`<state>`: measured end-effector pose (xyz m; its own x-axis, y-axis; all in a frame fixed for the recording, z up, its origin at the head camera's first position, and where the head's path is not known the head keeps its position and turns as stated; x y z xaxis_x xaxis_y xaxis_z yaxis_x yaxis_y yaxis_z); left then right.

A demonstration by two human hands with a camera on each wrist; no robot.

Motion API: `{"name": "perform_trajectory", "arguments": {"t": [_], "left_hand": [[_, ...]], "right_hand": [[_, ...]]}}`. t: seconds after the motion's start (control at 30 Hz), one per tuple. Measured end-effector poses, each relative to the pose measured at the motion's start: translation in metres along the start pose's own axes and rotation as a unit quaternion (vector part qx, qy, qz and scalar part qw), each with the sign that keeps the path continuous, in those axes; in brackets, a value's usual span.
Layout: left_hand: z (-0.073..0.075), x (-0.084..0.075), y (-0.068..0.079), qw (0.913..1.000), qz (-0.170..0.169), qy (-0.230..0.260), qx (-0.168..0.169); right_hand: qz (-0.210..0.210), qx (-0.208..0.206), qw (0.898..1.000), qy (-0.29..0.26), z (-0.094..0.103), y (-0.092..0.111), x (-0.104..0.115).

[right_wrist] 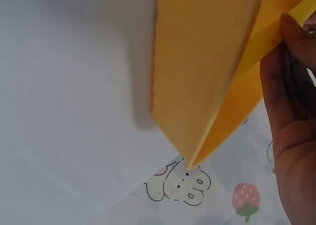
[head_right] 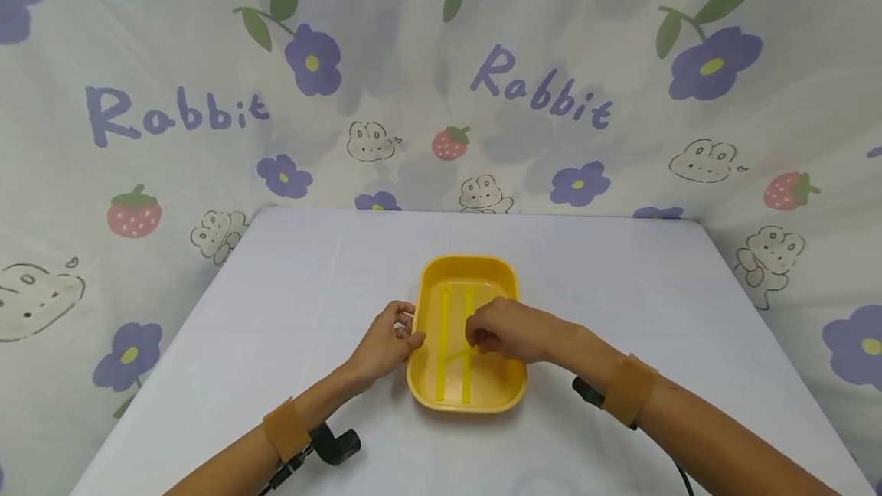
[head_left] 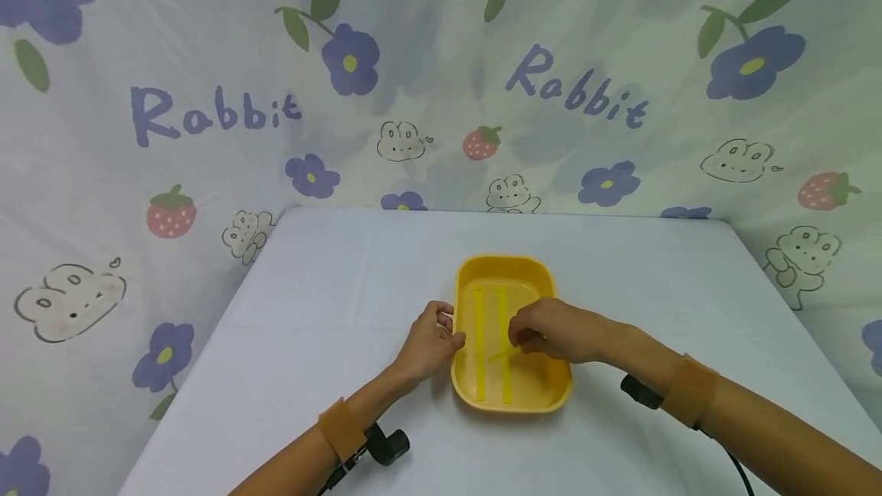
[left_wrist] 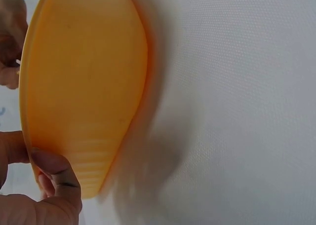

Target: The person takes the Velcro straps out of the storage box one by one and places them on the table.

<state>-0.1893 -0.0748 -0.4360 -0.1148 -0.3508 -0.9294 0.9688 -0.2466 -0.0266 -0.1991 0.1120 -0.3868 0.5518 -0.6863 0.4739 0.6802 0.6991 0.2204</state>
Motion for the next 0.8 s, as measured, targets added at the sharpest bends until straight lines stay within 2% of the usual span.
{"name": "perform_trajectory", "arguments": {"t": [0.37,0.63,0.8], "left_hand": [[0.000,0.003,0.001,1.0000,0.006,0.004,0.001],[0.001,0.001,0.003,1.0000,0.003,0.003,0.002],[0.001,0.000,0.003,1.0000,0.000,0.003,0.003]], "right_hand": [[-0.009,-0.039,0.997,-0.065,0.017,0.007,0.001],[-0.029,-0.073,0.991,-0.107,0.029,0.012,-0.004],[-0.037,-0.094,0.983,-0.152,0.033,0.014,-0.005]]}}
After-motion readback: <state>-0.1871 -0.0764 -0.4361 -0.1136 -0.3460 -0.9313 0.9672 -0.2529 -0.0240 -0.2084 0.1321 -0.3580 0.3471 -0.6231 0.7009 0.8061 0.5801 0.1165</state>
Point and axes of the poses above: each hand's wrist, its own y-axis away from the middle knuckle, its own z-axis out of the back of the hand, x = y × z, the point moved 6 cm from there along -y, towards the middle knuckle, and after that the axes turned 12 degrees about -z, right-handed, at the moved point
